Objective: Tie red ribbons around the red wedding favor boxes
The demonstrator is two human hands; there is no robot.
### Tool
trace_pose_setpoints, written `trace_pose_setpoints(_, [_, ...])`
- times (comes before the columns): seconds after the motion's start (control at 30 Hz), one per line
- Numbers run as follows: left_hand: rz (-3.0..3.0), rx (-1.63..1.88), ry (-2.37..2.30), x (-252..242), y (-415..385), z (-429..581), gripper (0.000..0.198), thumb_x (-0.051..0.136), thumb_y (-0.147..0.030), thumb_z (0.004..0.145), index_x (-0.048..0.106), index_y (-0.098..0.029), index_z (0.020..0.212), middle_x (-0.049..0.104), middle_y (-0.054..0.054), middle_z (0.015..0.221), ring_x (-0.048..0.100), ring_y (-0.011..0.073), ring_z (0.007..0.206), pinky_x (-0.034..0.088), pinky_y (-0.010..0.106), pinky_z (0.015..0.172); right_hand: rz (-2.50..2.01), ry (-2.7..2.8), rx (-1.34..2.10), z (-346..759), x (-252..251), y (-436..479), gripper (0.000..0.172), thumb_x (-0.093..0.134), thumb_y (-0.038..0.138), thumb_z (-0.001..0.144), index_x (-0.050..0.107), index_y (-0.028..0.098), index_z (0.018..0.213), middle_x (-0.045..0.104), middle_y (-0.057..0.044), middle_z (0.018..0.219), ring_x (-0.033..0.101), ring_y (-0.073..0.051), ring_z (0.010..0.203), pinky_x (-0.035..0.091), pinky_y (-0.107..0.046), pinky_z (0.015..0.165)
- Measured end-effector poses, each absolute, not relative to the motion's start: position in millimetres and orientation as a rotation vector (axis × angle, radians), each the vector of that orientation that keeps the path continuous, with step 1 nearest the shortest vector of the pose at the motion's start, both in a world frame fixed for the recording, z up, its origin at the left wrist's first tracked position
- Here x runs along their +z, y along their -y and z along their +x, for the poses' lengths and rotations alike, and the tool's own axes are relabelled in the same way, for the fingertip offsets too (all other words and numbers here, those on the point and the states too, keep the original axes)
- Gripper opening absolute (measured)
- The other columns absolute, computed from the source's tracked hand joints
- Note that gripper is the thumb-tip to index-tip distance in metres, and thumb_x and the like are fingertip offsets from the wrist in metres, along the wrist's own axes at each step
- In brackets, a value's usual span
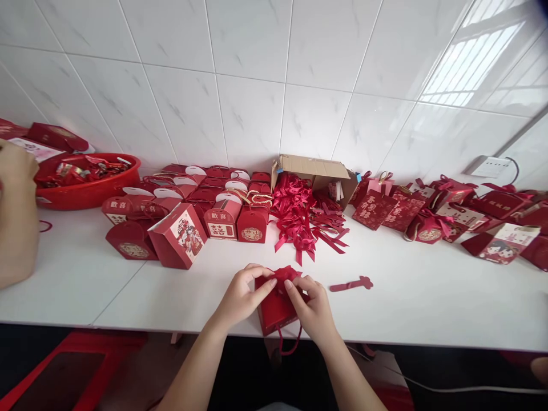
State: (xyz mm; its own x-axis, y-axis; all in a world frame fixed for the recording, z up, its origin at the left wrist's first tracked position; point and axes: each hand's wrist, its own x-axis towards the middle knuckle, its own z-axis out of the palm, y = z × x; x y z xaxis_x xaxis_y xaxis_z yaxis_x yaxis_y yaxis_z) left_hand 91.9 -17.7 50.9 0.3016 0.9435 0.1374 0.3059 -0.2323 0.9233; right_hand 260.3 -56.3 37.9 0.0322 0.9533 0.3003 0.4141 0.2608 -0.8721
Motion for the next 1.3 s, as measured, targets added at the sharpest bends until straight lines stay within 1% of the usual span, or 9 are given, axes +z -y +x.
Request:
trace_pose_setpoints(0.17, [1.720,0.971,-1.168,48.0,20.7,95.6,0.021,0.068,-0.036,0.078,0.070,-0.019,0.091,0.064,0.007,0.095,0.062,0.0232,0.095,0.047,0.036,0.091,-1.330,1.535,0.636,256.9,37.0,56.5,0.035,0.052,0.040,0.091,0.061,0.021,0.063,0.061,0.000,0.059,0.054,-0.017,0.062,0.041,-0.030,0.063])
trace_pose_setpoints(0.3, [1.684,0.981,-1.178,46.9,20.7,97.2,0.018,0.067,-0.035,0.079,0.071,-0.018,0.081,0.065,0.006,0.089,0.063,0.0224,0.091,0.048,0.035,0.088,-1.267,1.407,0.718,252.2,30.9,55.4,0.023,0.053,0.040,0.091,0.061,0.021,0.078,0.070,-0.002,0.068,0.061,-0.018,0.063,0.045,-0.030,0.064])
trace_pose_setpoints(0.43, [1.675,1.007,-1.188,44.4,22.7,95.7,0.015,0.069,-0.033,0.077,0.072,-0.019,0.080,0.066,0.007,0.093,0.063,0.0243,0.097,0.048,0.036,0.091,-1.265,1.304,0.713,248.1,24.9,54.9,0.015,0.057,0.037,0.089,0.056,0.022,0.089,0.069,0.000,0.064,0.062,-0.017,0.059,0.047,-0.029,0.063])
trace_pose_setpoints(0.53, [1.697,1.033,-1.180,42.1,25.9,95.1,0.011,0.068,-0.030,0.076,0.071,-0.019,0.081,0.066,0.008,0.097,0.061,0.0250,0.102,0.047,0.036,0.094,-1.264,1.333,0.683,247.8,23.9,55.9,0.013,0.056,0.034,0.089,0.060,0.021,0.090,0.072,-0.003,0.072,0.065,-0.019,0.067,0.049,-0.031,0.067])
trace_pose_setpoints(0.67, [1.726,1.099,-1.168,38.4,29.2,96.5,0.010,0.064,-0.028,0.080,0.068,-0.019,0.082,0.065,0.008,0.096,0.062,0.0233,0.100,0.048,0.036,0.093,-1.256,1.418,0.636,250.0,25.3,58.5,0.018,0.055,0.032,0.090,0.070,0.022,0.093,0.073,-0.007,0.087,0.066,-0.021,0.079,0.051,-0.035,0.076])
trace_pose_setpoints(0.87, [1.704,1.142,-1.160,31.9,29.5,99.2,0.009,0.064,-0.026,0.081,0.066,-0.019,0.086,0.066,0.008,0.099,0.062,0.0241,0.104,0.047,0.038,0.096,-1.189,1.417,0.621,251.3,19.6,61.5,0.013,0.068,0.033,0.083,0.075,0.022,0.084,0.062,-0.007,0.088,0.063,-0.022,0.084,0.054,-0.035,0.075])
trace_pose_setpoints(0.93, [1.692,1.135,-1.155,31.0,29.6,100.1,0.010,0.063,-0.028,0.083,0.067,-0.019,0.087,0.066,0.008,0.100,0.061,0.0243,0.106,0.046,0.038,0.097,-1.203,1.392,0.622,251.2,16.8,62.1,0.013,0.067,0.033,0.083,0.075,0.023,0.081,0.061,-0.009,0.093,0.063,-0.023,0.089,0.054,-0.036,0.080])
trace_pose_setpoints(1.1, [1.677,1.129,-1.108,29.3,29.7,101.7,0.014,0.057,-0.030,0.087,0.066,-0.020,0.092,0.065,0.009,0.106,0.059,0.0237,0.110,0.045,0.037,0.100,-1.287,1.411,0.693,253.2,14.8,61.8,0.019,0.063,0.036,0.086,0.073,0.023,0.077,0.058,-0.012,0.125,0.052,-0.030,0.121,0.044,-0.047,0.100])
trace_pose_setpoints(1.3, [1.697,1.100,-1.053,26.4,28.9,102.3,0.015,0.054,-0.030,0.090,0.064,-0.021,0.096,0.062,0.009,0.112,0.056,0.0239,0.114,0.042,0.038,0.103,-1.307,1.562,0.830,263.0,22.9,56.1,0.025,0.058,0.040,0.089,0.073,0.023,0.079,0.050,-0.011,0.143,0.032,-0.032,0.140,0.026,-0.056,0.112])
